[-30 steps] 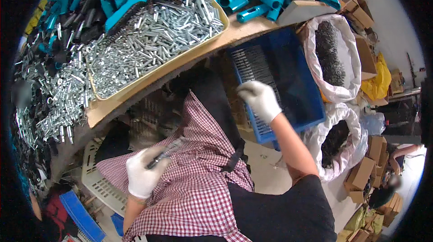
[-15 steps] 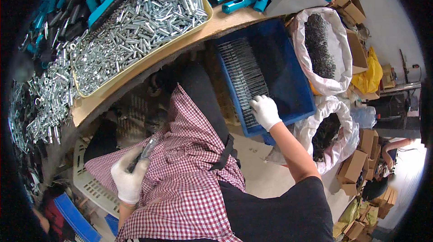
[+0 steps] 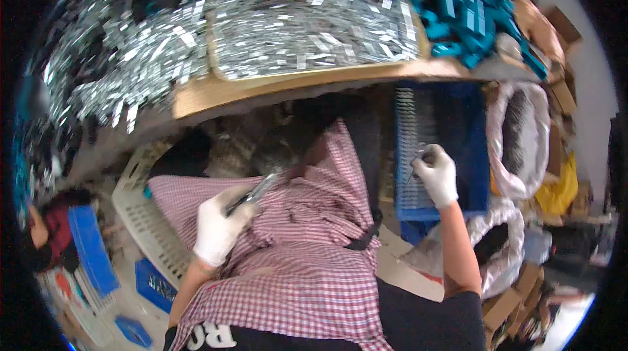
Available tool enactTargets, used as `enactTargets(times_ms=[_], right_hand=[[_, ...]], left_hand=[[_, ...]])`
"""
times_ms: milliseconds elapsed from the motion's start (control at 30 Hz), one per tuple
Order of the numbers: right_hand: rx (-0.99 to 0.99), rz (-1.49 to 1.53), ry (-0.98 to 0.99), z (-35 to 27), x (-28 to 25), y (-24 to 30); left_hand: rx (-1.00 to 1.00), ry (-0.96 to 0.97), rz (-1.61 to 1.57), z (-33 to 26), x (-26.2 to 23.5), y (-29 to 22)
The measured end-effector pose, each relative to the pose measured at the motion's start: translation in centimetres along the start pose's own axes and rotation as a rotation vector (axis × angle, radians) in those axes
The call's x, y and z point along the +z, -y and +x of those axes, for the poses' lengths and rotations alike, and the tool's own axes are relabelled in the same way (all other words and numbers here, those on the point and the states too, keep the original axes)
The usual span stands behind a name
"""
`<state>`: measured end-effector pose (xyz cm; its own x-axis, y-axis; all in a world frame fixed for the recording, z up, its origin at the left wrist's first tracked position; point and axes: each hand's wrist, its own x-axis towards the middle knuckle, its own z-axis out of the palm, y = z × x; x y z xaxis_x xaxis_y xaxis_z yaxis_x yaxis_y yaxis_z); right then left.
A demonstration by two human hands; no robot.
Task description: The person assembles tool handles by hand, inserting metal shafts, springs, and plastic fittings into handle grips.
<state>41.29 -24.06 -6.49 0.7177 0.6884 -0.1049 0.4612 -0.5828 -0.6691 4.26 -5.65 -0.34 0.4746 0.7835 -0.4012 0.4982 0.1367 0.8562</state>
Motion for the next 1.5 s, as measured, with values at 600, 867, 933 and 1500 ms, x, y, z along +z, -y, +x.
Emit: enactTargets(times_ms=[600, 867, 933, 1500], right_hand=[[0.005, 0.991, 1.129, -5.9, 13.1, 23.1], [-0.223, 0.732, 0.899, -5.7, 13.5, 22.3], [-0.245, 0.7, 0.834, -5.7, 13.7, 22.2], [-0.495, 0.354, 0.688, -2.6, 6.1, 24.6]], left_hand=[[0.14, -0.528, -0.212, -3.6, -4.7, 0.1], [0.127, -0.419, -0.153, -2.6, -5.0, -0.6], [0.134, -0.405, -0.142, -2.6, -5.0, -0.8], [0.588, -0.142, 0.296, -3.3, -6.9, -1.8]])
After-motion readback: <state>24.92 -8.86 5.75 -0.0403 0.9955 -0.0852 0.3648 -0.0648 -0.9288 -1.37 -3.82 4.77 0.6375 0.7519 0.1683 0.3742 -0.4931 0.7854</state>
